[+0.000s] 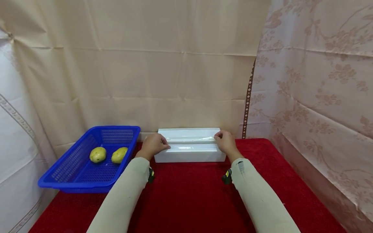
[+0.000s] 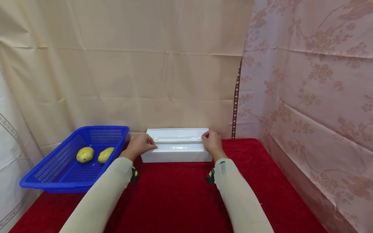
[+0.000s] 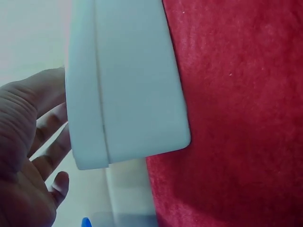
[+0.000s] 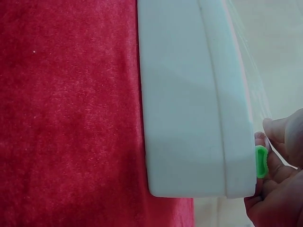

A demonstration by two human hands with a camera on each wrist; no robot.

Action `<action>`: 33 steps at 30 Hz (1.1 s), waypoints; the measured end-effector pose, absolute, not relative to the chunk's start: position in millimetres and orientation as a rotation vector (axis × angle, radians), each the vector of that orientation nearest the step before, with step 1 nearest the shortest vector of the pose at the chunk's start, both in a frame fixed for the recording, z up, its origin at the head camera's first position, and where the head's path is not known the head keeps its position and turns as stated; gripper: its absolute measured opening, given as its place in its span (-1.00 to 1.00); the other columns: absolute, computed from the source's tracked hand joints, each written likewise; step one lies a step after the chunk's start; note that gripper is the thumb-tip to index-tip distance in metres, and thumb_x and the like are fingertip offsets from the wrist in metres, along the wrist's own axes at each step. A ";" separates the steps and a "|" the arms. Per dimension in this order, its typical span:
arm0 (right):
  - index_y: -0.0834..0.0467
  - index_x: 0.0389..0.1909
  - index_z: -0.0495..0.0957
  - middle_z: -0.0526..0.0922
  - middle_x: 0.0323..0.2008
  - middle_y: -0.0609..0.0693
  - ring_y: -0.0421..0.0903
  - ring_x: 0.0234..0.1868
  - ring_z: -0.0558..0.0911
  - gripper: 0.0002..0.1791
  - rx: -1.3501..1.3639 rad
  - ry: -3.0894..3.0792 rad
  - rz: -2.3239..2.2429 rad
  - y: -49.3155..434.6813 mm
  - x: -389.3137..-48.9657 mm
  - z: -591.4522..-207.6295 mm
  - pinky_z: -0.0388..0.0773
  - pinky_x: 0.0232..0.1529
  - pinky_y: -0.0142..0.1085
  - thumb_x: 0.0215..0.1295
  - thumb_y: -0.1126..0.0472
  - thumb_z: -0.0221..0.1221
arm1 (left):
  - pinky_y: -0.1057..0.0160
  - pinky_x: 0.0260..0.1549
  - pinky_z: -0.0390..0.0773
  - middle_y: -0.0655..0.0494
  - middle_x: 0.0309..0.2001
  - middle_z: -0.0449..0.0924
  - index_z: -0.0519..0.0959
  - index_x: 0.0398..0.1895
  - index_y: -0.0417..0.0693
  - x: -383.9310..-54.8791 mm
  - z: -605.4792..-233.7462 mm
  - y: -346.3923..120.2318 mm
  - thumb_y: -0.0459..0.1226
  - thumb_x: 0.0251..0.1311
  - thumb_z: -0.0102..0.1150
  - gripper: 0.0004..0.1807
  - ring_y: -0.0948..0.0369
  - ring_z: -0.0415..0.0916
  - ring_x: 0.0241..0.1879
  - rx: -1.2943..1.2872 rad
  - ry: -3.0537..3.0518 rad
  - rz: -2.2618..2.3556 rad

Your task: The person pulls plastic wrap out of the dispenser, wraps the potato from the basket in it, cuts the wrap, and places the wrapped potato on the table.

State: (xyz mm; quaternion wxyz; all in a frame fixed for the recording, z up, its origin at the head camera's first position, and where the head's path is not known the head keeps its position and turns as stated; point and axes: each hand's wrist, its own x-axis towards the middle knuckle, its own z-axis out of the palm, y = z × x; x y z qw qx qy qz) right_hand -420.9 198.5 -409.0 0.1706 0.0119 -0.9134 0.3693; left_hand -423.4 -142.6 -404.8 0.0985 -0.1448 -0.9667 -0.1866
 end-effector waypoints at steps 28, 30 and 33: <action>0.15 -0.17 0.63 0.65 -0.32 0.00 -0.07 -0.24 0.57 -0.77 0.253 -2.623 1.073 212.9 -422.8 -414.2 0.49 -0.19 -0.23 0.12 0.28 0.18 | 0.17 -0.31 0.53 0.21 -0.33 0.61 0.60 -0.22 0.06 -423.8 -401.9 -151.0 -0.07 0.06 0.25 -0.75 0.24 0.51 -0.35 -0.582 -2.813 -0.541; 0.16 -0.19 0.65 0.66 -0.34 0.00 -0.08 -0.26 0.59 -0.74 0.309 -2.621 1.046 214.2 -422.5 -414.4 0.51 -0.21 -0.23 0.05 0.31 0.20 | 0.17 -0.31 0.53 0.21 -0.38 0.63 0.64 -0.33 0.07 -424.6 -400.9 -150.7 -0.07 0.03 0.29 -0.80 0.24 0.51 -0.37 -0.574 -2.832 -0.487; 0.14 -0.22 0.68 0.68 -0.37 -0.01 -0.09 -0.28 0.61 -0.78 0.352 -2.626 0.981 215.4 -423.5 -415.8 0.52 -0.22 -0.23 0.06 0.30 0.24 | 0.15 -0.32 0.52 0.22 -0.41 0.64 0.67 -0.42 0.10 -424.2 -398.8 -149.8 -0.14 0.07 0.28 -0.92 0.24 0.51 -0.39 -0.554 -2.849 -0.431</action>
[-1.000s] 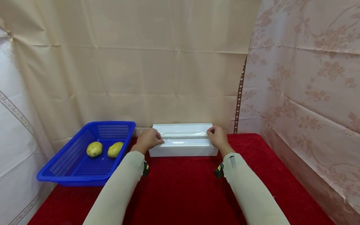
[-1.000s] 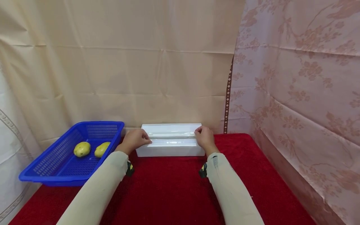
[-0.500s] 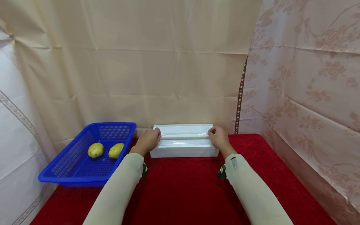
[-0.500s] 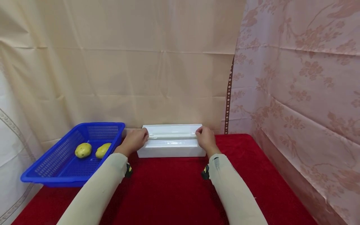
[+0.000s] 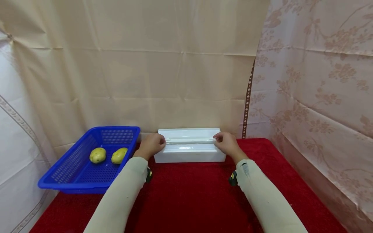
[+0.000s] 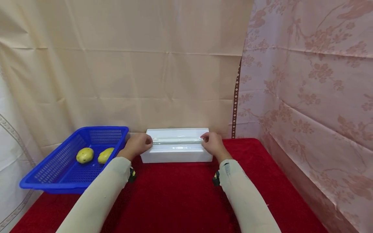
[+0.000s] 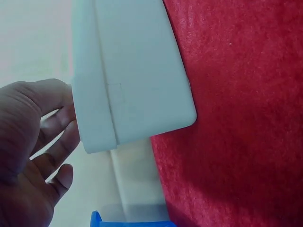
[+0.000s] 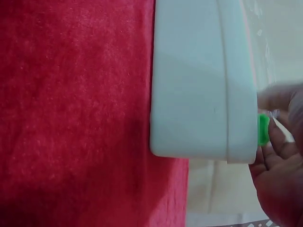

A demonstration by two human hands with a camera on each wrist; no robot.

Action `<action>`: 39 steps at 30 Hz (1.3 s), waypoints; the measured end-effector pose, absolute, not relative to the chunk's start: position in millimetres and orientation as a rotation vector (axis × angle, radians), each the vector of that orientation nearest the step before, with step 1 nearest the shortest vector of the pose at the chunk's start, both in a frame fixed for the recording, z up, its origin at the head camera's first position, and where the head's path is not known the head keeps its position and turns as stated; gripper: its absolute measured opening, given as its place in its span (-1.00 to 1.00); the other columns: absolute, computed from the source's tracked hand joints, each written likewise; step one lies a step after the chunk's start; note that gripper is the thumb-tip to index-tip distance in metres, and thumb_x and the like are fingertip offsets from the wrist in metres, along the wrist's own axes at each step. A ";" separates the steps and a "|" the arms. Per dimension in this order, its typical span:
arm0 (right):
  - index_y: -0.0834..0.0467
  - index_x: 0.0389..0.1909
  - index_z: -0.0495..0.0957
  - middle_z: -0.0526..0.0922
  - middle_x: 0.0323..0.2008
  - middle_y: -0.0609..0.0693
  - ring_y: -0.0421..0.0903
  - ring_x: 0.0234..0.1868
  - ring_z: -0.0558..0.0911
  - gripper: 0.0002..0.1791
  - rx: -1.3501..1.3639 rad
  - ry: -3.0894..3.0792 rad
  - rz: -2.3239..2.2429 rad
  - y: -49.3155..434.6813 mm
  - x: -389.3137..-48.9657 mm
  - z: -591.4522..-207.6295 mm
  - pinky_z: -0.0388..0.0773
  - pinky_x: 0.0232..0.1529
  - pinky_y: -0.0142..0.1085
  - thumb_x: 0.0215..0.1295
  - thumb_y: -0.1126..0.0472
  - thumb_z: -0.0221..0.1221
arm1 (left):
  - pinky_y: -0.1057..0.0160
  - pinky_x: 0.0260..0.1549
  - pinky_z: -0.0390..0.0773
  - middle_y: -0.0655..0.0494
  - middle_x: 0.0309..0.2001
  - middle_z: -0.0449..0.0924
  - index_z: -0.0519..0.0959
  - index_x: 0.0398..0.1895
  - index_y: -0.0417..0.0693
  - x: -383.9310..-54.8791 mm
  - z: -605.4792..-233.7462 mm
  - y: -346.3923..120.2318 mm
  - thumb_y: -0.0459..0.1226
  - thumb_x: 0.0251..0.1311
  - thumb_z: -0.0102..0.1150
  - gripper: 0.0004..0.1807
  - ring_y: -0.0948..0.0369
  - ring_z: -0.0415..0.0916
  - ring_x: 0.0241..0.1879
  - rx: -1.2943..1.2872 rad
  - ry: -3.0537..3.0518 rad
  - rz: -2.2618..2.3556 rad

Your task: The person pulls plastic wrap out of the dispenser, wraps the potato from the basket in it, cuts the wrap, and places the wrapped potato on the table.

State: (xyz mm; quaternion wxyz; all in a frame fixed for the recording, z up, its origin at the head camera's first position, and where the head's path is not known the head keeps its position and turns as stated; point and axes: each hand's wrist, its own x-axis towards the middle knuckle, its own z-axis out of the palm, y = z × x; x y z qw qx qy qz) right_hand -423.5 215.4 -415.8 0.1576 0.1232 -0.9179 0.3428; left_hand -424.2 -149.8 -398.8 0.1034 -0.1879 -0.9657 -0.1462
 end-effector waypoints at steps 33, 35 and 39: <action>0.05 -0.37 0.71 0.71 -0.35 -0.05 -0.10 -0.29 0.63 -0.87 0.353 -2.635 0.929 228.4 -422.6 -404.8 0.53 -0.29 -0.24 0.19 0.07 0.30 | 0.17 -0.22 0.50 0.24 -0.33 0.69 0.70 -0.33 0.11 -421.8 -398.2 -150.8 -0.14 0.20 0.23 -0.90 0.26 0.55 -0.31 -0.560 -2.810 -0.650; 0.05 -0.38 0.71 0.71 -0.36 -0.04 -0.10 -0.30 0.62 -0.87 0.344 -2.634 0.925 227.9 -421.6 -403.9 0.53 -0.28 -0.22 0.19 0.08 0.29 | 0.16 -0.20 0.49 0.23 -0.31 0.68 0.68 -0.31 0.09 -419.6 -397.3 -149.5 -0.14 0.23 0.20 -0.88 0.24 0.55 -0.29 -0.537 -2.802 -0.627; 0.05 -0.39 0.69 0.69 -0.35 -0.02 -0.08 -0.31 0.61 -0.87 0.328 -2.632 0.912 227.1 -419.0 -400.5 0.50 -0.28 -0.21 0.22 0.09 0.27 | 0.16 -0.23 0.47 0.22 -0.32 0.67 0.66 -0.30 0.10 -414.8 -393.8 -147.8 -0.12 0.26 0.15 -0.86 0.24 0.55 -0.32 -0.469 -2.766 -0.579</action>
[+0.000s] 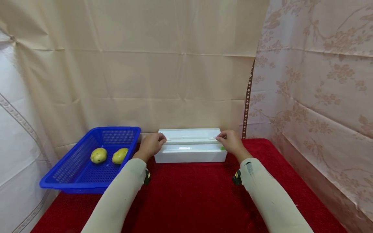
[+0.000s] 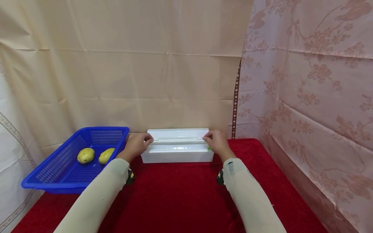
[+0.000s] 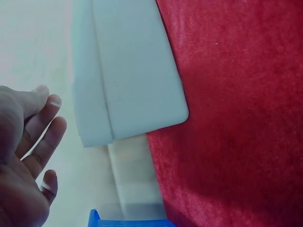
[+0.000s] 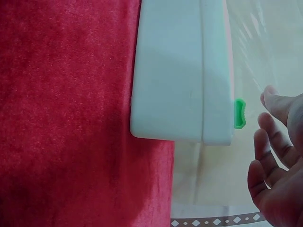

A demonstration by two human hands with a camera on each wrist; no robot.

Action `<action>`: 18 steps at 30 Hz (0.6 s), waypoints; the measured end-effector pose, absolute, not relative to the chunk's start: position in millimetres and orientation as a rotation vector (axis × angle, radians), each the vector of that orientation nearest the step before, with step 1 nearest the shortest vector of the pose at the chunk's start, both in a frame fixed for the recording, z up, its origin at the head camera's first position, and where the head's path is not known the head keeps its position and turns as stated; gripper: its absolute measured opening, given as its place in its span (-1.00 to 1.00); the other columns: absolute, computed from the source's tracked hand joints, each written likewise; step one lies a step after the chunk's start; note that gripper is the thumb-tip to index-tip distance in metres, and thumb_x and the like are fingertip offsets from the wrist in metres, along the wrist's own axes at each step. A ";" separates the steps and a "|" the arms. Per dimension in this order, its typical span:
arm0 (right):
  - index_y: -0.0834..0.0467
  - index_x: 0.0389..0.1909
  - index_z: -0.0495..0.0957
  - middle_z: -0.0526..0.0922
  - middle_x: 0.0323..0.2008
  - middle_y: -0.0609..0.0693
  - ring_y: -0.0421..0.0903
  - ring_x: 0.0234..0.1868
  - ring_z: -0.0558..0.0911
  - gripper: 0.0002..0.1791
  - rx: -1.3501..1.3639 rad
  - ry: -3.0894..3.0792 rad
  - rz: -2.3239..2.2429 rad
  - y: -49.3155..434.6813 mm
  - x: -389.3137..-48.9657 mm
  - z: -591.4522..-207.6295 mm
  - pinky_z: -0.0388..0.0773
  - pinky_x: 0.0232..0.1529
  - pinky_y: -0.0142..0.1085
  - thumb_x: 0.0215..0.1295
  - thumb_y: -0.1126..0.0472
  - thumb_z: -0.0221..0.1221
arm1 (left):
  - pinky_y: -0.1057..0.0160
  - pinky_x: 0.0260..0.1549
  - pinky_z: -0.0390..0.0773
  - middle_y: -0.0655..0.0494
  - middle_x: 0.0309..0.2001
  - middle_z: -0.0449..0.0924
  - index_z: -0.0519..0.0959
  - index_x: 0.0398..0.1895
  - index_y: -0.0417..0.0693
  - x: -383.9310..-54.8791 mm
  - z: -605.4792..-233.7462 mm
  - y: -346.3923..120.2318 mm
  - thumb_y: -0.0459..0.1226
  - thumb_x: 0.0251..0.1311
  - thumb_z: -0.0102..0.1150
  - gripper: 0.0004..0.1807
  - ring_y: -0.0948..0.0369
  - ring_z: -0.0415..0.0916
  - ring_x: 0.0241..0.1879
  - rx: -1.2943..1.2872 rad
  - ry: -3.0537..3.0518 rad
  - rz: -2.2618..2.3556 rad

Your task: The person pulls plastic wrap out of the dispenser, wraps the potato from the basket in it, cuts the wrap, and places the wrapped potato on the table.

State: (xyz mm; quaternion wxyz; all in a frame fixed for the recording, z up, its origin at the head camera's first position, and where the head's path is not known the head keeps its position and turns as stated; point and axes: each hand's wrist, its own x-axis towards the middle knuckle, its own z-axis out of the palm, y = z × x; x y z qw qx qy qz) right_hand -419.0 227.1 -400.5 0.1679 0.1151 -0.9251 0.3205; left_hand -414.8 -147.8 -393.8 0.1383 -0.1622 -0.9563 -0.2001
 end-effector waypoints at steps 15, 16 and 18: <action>0.00 -0.38 0.60 0.52 -0.26 0.00 -0.04 -0.24 0.51 -0.86 0.278 -2.626 0.860 231.8 -411.1 -384.1 0.43 -0.22 -0.17 0.28 0.04 0.21 | 0.08 -0.10 0.33 0.27 -0.42 0.65 0.66 -0.33 0.17 -407.3 -372.0 -148.5 -0.08 0.27 0.14 -0.86 0.23 0.53 -0.36 -0.422 -2.666 -0.480; 0.01 -0.38 0.60 0.51 -0.26 0.00 -0.04 -0.25 0.52 -0.86 0.283 -2.621 0.856 231.4 -410.1 -381.9 0.43 -0.23 -0.16 0.28 0.04 0.20 | 0.09 -0.12 0.35 0.27 -0.42 0.65 0.66 -0.33 0.17 -407.1 -370.8 -149.1 -0.08 0.26 0.15 -0.86 0.23 0.54 -0.37 -0.425 -2.654 -0.470; 0.01 -0.38 0.60 0.50 -0.28 0.00 -0.04 -0.27 0.52 -0.86 0.280 -2.618 0.850 230.7 -407.8 -377.7 0.42 -0.26 -0.16 0.28 0.04 0.20 | 0.07 -0.09 0.33 0.26 -0.43 0.65 0.65 -0.34 0.17 -406.5 -368.2 -149.9 -0.09 0.26 0.15 -0.87 0.23 0.54 -0.37 -0.439 -2.629 -0.444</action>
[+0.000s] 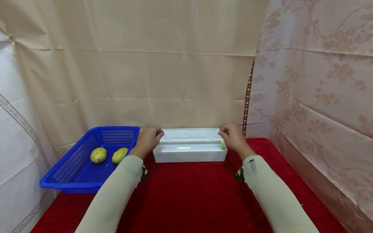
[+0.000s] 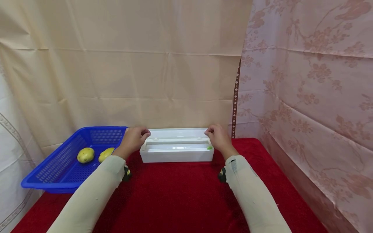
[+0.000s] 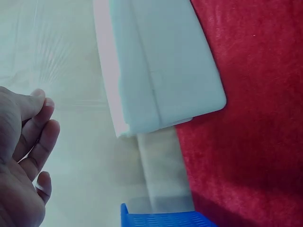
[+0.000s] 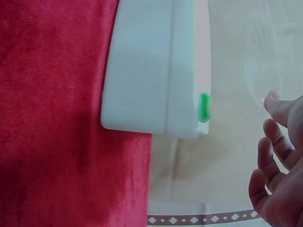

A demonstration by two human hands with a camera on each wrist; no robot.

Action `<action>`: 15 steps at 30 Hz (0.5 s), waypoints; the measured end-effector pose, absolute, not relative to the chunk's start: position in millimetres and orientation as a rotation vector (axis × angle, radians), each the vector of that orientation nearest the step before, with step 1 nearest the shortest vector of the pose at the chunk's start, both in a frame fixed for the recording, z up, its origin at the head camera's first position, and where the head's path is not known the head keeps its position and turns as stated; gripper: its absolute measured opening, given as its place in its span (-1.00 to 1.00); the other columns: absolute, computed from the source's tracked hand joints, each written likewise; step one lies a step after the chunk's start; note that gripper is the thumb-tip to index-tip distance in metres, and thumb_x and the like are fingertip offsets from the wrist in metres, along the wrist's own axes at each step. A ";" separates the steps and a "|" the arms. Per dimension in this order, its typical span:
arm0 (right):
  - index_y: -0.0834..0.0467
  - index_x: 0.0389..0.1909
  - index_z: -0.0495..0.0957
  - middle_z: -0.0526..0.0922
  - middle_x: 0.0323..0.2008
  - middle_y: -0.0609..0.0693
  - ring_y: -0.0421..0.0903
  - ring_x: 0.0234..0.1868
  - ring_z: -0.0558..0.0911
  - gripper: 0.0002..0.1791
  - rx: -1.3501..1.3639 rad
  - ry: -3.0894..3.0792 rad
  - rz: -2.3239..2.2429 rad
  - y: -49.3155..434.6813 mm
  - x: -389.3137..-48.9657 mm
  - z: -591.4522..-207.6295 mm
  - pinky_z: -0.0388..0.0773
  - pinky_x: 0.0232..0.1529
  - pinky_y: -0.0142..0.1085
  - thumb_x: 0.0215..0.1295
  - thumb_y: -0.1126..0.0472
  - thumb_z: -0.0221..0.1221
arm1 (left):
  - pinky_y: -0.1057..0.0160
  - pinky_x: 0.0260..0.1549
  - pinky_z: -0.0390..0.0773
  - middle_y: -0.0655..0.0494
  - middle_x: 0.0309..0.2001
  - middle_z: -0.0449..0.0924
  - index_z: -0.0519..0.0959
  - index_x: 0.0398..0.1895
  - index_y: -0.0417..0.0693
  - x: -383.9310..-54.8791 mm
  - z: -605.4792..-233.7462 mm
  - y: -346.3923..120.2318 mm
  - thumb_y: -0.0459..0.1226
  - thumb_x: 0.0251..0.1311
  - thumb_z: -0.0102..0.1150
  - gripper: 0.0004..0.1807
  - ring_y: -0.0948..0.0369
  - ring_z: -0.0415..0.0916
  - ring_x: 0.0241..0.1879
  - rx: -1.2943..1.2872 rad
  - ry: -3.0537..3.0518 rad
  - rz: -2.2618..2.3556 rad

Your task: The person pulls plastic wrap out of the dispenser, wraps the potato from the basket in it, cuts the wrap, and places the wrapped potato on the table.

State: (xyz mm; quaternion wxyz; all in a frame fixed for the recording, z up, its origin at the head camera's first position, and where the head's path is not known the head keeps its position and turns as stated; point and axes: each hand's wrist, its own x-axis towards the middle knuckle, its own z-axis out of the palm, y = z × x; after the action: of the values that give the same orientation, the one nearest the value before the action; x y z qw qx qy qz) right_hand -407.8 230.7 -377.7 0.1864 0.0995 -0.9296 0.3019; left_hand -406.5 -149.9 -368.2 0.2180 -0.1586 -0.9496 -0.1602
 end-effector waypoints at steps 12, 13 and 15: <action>0.06 -0.31 0.64 0.46 -0.29 -0.02 -0.06 -0.32 0.55 -0.78 0.308 -2.602 0.823 233.6 -398.4 -359.0 0.45 -0.34 -0.19 0.29 0.00 0.18 | -0.05 0.02 0.31 0.19 -0.34 0.68 0.66 -0.31 0.12 -398.3 -351.1 -152.0 -0.12 0.25 0.16 -0.88 0.13 0.56 -0.24 -0.461 -2.566 -0.445; 0.06 -0.30 0.64 0.46 -0.28 -0.02 -0.06 -0.32 0.56 -0.78 0.313 -2.599 0.824 234.1 -397.6 -357.3 0.45 -0.33 -0.19 0.29 0.00 0.17 | -0.05 0.03 0.31 0.18 -0.34 0.68 0.67 -0.31 0.12 -398.2 -349.6 -151.9 -0.12 0.25 0.16 -0.88 0.13 0.55 -0.25 -0.462 -2.569 -0.449; 0.06 -0.30 0.64 0.47 -0.27 -0.02 -0.05 -0.29 0.56 -0.78 0.321 -2.592 0.811 235.0 -395.9 -353.9 0.46 -0.31 -0.16 0.30 0.00 0.17 | -0.05 0.05 0.31 0.18 -0.34 0.68 0.67 -0.31 0.11 -397.7 -346.4 -151.7 -0.12 0.25 0.17 -0.88 0.13 0.55 -0.25 -0.460 -2.571 -0.448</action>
State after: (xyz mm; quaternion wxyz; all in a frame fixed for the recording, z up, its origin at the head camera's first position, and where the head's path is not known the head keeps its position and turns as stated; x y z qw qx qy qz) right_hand -395.9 235.0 -353.9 0.2018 0.1148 -0.9283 0.2905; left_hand -397.7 -151.7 -346.4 0.2434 -0.1683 -0.9410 -0.1639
